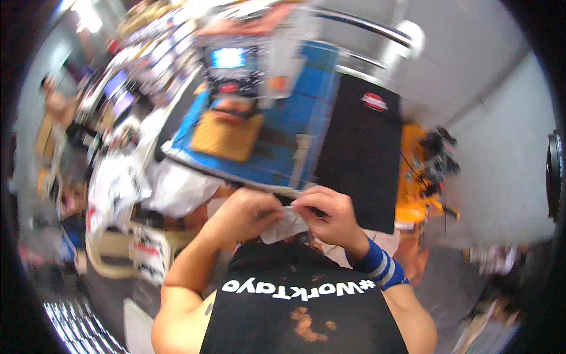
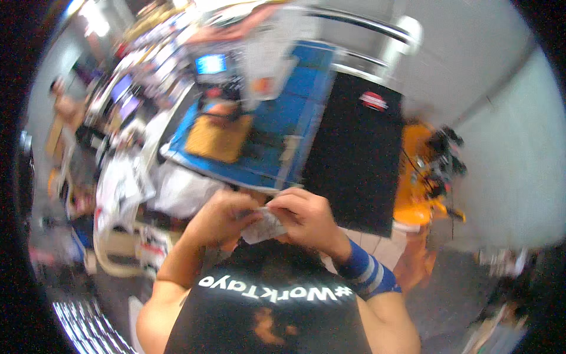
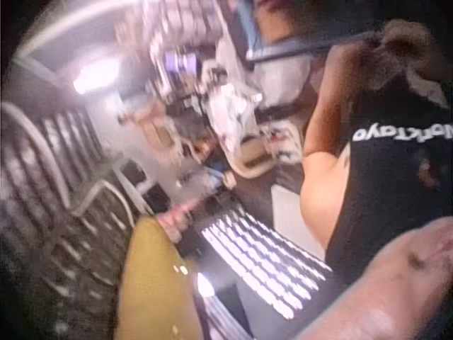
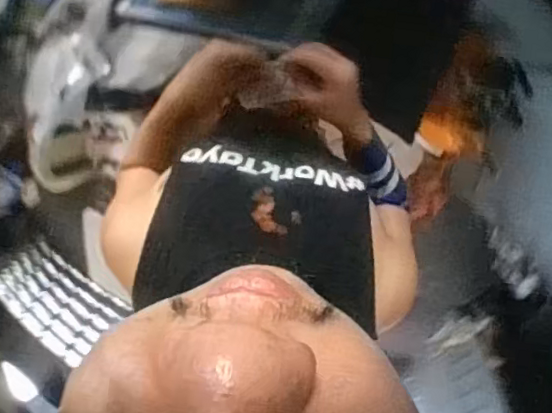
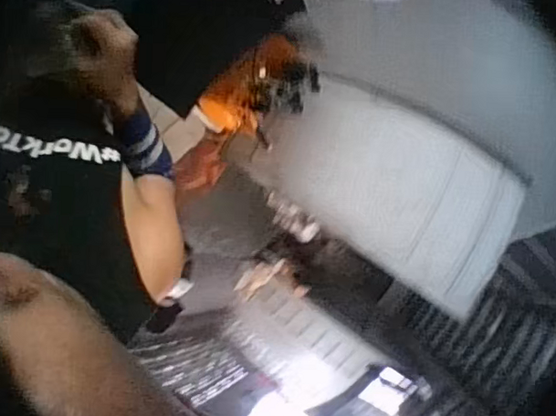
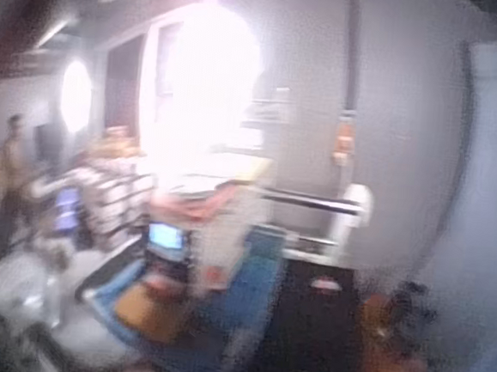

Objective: The person places a white t-shirt on a heat press, then switches to a black t-shirt, cuts a printed transfer with scissors, and applies it to the shirt. The person repeats the process with another black t-shirt, cutting and applying a second transfer.

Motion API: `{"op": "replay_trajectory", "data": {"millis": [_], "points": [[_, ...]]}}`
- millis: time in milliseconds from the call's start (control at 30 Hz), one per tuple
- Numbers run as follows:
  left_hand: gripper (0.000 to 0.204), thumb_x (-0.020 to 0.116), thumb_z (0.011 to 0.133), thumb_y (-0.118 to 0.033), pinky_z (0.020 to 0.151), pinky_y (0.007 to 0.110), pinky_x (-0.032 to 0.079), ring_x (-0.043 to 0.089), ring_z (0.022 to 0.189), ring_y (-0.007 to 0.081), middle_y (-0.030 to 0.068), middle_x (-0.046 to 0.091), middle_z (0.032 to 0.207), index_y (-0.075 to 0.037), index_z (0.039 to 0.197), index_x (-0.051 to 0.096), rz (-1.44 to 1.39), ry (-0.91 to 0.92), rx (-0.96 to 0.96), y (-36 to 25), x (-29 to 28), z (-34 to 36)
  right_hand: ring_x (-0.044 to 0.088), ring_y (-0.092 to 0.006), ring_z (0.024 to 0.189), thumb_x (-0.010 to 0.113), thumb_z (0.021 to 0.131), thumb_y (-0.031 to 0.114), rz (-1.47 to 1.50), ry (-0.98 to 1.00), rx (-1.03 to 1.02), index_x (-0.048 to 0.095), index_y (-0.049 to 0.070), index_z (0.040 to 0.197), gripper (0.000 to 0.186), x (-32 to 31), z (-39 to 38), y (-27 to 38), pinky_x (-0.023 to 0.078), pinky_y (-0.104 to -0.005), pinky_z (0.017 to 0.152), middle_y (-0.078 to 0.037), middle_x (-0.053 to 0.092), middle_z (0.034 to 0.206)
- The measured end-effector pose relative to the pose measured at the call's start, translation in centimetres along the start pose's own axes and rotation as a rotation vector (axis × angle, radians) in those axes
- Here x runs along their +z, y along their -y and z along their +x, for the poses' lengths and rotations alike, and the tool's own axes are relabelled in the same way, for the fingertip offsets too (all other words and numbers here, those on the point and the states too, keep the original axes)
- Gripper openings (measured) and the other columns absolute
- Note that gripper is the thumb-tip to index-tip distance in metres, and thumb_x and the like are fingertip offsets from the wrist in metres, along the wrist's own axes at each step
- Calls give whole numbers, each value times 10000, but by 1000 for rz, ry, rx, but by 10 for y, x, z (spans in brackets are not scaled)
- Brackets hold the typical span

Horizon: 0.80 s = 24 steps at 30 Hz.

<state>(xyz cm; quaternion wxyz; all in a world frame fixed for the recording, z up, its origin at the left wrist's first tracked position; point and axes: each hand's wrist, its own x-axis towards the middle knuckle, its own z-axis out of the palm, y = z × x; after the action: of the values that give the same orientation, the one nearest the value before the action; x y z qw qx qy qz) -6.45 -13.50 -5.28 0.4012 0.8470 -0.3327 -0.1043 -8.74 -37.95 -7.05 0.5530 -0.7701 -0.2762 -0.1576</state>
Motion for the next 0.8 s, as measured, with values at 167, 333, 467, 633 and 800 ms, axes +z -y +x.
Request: {"op": "replay_trajectory", "data": {"millis": [167,333,467,633,800], "points": [[190,662,978,-195,631,269,507,623,759,88,21,687,868,-32,1061,713,-946,-898,-254,170,-69,-86,639,-350,1107,800,810,87,-487,-212,-67,696,49,1099,310,16,56,0,505,-430,969,-176,669,1174],[134,559,997,-169,478,250,439,577,619,120,58,662,831,-65,1022,640,-1146,-1318,-1167,403,-68,-191,354,-423,1443,736,933,290,-1002,-548,44,386,-8,1508,736,27,102,-36,276,-488,1198,-288,354,1548],[314,572,1000,-324,593,297,492,596,650,186,92,659,948,-72,1187,561,-1491,-1429,-1299,531,-51,-224,367,-383,1444,691,975,411,-897,-783,245,176,-85,1569,930,42,135,-60,286,-454,1199,-302,304,1587],[576,587,970,-448,647,380,514,639,718,210,106,664,955,-96,1412,473,-1138,-656,-1497,586,-37,-241,502,-368,1327,647,995,458,-848,-1076,278,273,-39,1549,833,30,139,-76,421,-432,1099,-257,427,1516],[493,611,928,-322,762,464,534,664,841,281,155,692,1063,-141,1387,615,-867,-467,-1479,618,23,-249,518,-345,1279,686,982,403,-863,-1149,128,355,-29,1489,744,-15,111,-97,452,-465,1082,-244,454,1471]]}}
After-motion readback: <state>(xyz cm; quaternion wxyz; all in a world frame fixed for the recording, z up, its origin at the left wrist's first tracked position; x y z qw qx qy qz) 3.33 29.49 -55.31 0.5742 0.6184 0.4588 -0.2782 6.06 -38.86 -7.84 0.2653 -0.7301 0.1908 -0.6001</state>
